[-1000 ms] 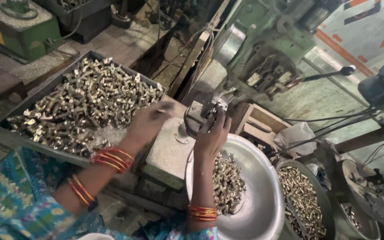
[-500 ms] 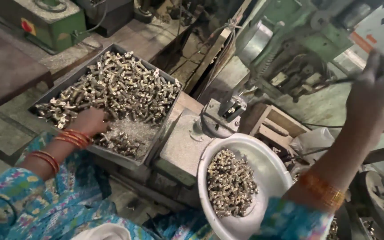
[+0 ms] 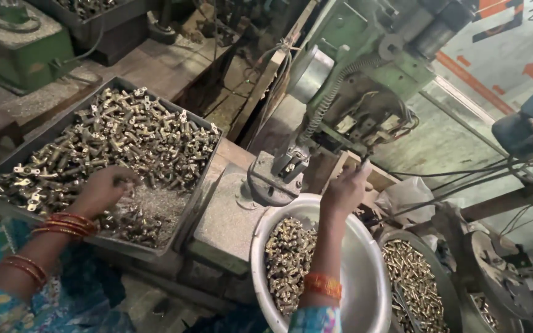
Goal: The recorder is using a manual industrial press machine to process small brass-colored metal components.
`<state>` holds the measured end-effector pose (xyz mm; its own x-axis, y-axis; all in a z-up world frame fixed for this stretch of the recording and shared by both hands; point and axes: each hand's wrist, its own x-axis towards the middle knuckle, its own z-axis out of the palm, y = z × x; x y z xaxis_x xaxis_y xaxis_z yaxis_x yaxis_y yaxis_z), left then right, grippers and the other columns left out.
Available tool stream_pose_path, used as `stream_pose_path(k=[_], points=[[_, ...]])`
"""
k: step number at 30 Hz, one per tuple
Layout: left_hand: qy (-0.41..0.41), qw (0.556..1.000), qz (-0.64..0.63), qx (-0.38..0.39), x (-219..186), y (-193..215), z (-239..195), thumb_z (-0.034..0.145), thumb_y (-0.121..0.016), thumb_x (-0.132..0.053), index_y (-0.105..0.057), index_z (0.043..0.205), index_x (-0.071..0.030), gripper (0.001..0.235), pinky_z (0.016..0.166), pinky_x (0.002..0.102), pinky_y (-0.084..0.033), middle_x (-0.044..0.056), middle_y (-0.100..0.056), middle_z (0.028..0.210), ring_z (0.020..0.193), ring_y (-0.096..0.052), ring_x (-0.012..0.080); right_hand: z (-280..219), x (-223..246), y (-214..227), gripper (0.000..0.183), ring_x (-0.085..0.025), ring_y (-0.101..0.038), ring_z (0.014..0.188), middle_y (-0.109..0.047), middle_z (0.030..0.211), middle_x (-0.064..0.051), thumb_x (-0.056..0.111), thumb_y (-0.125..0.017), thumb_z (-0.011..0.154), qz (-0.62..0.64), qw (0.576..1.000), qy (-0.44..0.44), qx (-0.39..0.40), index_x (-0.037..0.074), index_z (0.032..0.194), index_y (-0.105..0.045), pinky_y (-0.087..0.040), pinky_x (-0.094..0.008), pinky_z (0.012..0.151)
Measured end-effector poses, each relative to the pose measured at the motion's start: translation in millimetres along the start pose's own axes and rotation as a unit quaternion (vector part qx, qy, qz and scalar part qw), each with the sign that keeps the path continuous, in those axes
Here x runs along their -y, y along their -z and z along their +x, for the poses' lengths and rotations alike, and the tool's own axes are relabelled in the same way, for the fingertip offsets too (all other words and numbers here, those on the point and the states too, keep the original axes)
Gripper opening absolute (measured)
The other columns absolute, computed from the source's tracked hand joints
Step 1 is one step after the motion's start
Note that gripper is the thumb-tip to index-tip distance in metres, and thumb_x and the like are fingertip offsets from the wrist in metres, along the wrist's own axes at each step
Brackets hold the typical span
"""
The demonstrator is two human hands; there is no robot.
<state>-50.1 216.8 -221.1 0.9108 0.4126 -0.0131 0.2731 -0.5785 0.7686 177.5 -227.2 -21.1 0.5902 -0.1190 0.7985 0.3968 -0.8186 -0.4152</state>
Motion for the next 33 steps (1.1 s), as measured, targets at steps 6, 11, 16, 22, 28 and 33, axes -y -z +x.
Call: stream_pose_path(k=[6, 11, 16, 22, 28, 33], points=[[0.090, 0.946, -0.308, 0.037, -33, 3, -8, 0.096, -0.061, -0.018, -0.069, 0.133, -0.016, 0.039, 0.096, 0.041, -0.055, 0.013, -0.074, 0.127, 0.111, -0.070, 0.0260, -16, 67, 60, 0.039, -0.041, -0.068, 0.080, -0.071, 0.097, -0.023, 0.017, -0.049, 0.109, 0.140, 0.986, -0.088, 0.007, 0.000, 0.144, -0.043, -0.052, -0.051, 0.067], [-0.015, 0.963, -0.267, -0.018, -137, 21, -32, 0.087, -0.074, -0.028, -0.068, 0.128, -0.010, 0.045, 0.087, 0.038, -0.058, 0.010, -0.074, 0.120, 0.107, -0.071, 0.0213, -71, 94, 58, 0.040, -0.038, -0.070, 0.096, -0.070, 0.115, -0.023, 0.005, -0.050, 0.107, 0.230, 0.972, 0.017, 0.036, 0.001, 0.146, -0.045, -0.056, -0.046, 0.079], [-0.181, 0.945, -0.245, -0.123, -258, 7, -55, 0.083, -0.080, -0.018, -0.081, 0.110, -0.014, 0.027, 0.081, 0.032, -0.060, 0.007, -0.078, 0.111, 0.094, -0.074, 0.0205, -68, 119, 48, 0.045, -0.040, -0.072, 0.094, -0.075, 0.112, -0.024, 0.003, -0.064, 0.099, 0.112, 0.978, 0.101, 0.147, 0.006, 0.143, -0.055, -0.056, -0.046, 0.075], [-0.353, 0.869, -0.333, -0.101, -328, -48, -40, 0.086, -0.077, -0.010, -0.075, 0.110, -0.012, 0.024, 0.079, 0.031, -0.062, 0.006, -0.063, 0.116, 0.100, -0.072, 0.0195, -58, 82, 86, 0.044, -0.028, -0.077, 0.083, -0.078, 0.100, -0.020, 0.008, -0.061, 0.102, 0.099, 0.989, -0.037, 0.102, 0.012, 0.145, -0.057, -0.058, -0.043, 0.074], [-0.393, 0.881, -0.101, -0.244, -332, -73, -30, 0.081, -0.081, -0.015, -0.076, 0.097, -0.009, 0.017, 0.078, 0.043, -0.054, 0.011, -0.063, 0.101, 0.090, -0.066, 0.0322, -14, 68, 138, 0.043, -0.031, -0.075, 0.091, -0.073, 0.116, -0.024, 0.004, -0.068, 0.097, 0.062, 0.991, 0.117, 0.026, 0.000, 0.139, -0.061, -0.060, -0.040, 0.078], [-0.373, 0.904, -0.125, -0.168, -303, -53, -61, 0.090, -0.075, -0.012, -0.074, 0.117, -0.006, 0.027, 0.072, 0.043, -0.054, 0.013, -0.064, 0.100, 0.083, -0.067, 0.0318, 117, 61, 149, 0.050, -0.048, -0.036, 0.149, -0.048, 0.157, -0.028, 0.002, -0.069, 0.110, -0.043, 0.933, 0.299, -0.197, -0.008, 0.154, -0.046, -0.029, -0.053, 0.128]])
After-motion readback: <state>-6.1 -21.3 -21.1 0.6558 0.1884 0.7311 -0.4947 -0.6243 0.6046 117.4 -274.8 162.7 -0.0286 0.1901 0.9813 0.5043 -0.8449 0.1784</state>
